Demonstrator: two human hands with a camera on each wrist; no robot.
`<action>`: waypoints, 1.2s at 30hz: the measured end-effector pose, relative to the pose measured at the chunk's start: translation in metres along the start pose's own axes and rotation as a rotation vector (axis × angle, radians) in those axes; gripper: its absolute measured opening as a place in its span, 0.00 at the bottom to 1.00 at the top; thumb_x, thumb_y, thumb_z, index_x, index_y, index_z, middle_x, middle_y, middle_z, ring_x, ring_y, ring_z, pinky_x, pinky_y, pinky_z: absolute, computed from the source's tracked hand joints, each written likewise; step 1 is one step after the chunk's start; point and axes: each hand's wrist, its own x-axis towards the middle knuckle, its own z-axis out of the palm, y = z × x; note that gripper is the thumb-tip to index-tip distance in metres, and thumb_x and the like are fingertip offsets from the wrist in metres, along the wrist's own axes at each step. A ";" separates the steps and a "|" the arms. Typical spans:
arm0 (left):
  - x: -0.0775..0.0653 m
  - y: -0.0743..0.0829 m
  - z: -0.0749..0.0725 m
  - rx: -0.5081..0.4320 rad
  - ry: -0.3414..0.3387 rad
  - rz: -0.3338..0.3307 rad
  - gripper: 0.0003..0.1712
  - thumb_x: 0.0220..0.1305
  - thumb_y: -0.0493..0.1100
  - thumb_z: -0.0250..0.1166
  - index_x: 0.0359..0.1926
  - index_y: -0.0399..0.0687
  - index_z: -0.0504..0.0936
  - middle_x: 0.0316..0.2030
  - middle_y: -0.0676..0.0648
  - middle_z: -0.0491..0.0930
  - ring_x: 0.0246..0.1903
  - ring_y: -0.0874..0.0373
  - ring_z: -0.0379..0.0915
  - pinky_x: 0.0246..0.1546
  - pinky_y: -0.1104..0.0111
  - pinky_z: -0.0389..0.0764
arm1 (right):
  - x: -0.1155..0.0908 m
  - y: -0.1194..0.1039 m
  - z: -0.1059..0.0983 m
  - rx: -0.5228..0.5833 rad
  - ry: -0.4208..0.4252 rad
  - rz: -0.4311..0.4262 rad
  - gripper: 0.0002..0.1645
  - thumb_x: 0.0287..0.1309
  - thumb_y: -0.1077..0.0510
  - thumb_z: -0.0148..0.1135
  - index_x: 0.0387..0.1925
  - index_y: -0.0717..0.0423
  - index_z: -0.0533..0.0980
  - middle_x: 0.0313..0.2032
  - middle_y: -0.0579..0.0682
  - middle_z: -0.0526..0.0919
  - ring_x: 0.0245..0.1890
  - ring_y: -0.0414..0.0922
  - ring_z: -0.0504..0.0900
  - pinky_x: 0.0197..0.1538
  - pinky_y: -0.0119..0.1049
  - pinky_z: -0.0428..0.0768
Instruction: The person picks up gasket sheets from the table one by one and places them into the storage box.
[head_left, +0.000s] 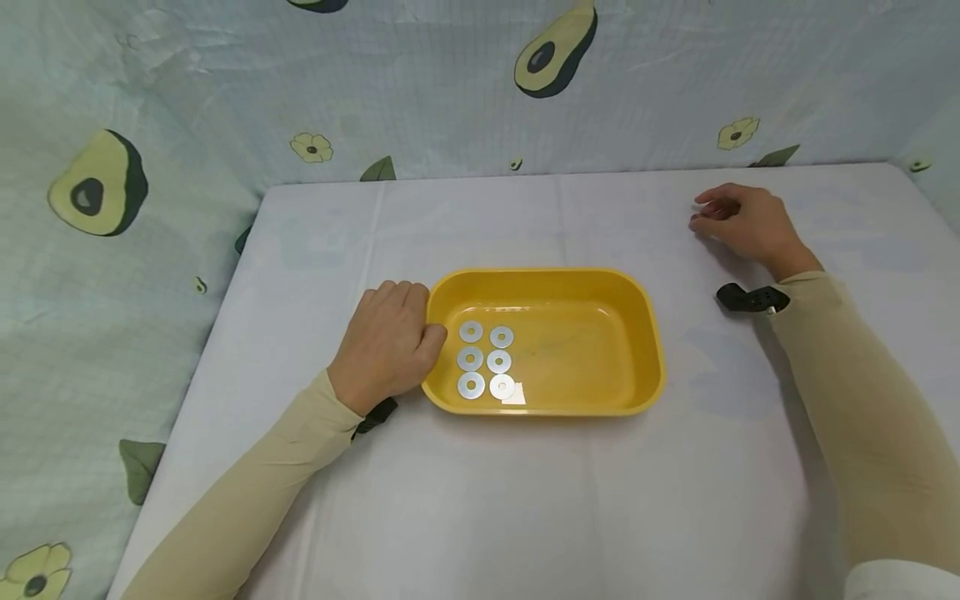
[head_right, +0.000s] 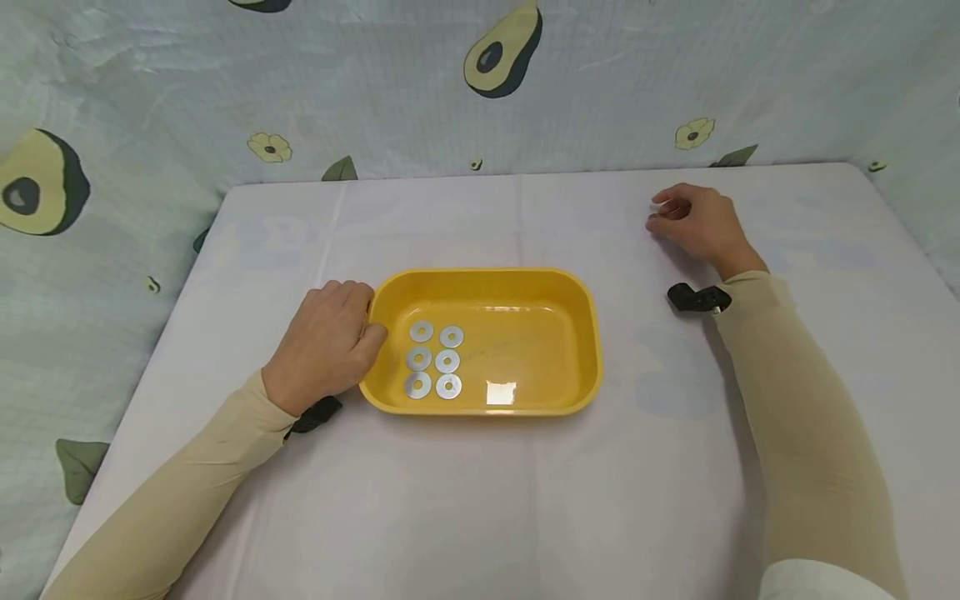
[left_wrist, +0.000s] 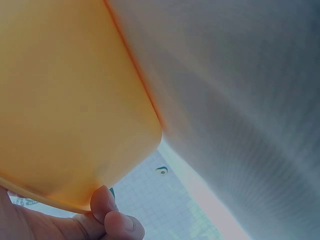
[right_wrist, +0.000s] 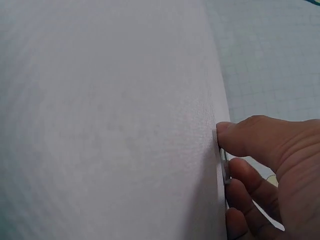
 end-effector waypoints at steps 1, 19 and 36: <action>0.000 0.000 0.000 0.000 0.000 0.001 0.09 0.56 0.41 0.48 0.22 0.43 0.65 0.19 0.47 0.61 0.23 0.48 0.60 0.29 0.63 0.58 | 0.000 0.000 0.000 0.002 -0.001 -0.001 0.33 0.70 0.45 0.60 0.70 0.56 0.70 0.63 0.64 0.76 0.60 0.59 0.75 0.62 0.55 0.74; -0.001 0.001 -0.001 -0.003 0.018 0.011 0.09 0.55 0.41 0.49 0.22 0.43 0.65 0.19 0.47 0.60 0.22 0.48 0.59 0.29 0.63 0.57 | 0.000 -0.009 -0.008 -0.125 -0.020 -0.111 0.31 0.66 0.51 0.62 0.66 0.60 0.72 0.59 0.70 0.80 0.57 0.64 0.78 0.59 0.62 0.75; -0.001 0.000 -0.002 -0.002 0.013 0.011 0.09 0.55 0.41 0.49 0.21 0.44 0.64 0.18 0.48 0.59 0.22 0.49 0.59 0.28 0.64 0.57 | -0.005 -0.016 -0.014 -0.162 -0.079 -0.133 0.28 0.64 0.53 0.63 0.62 0.62 0.73 0.55 0.69 0.81 0.53 0.62 0.78 0.57 0.61 0.74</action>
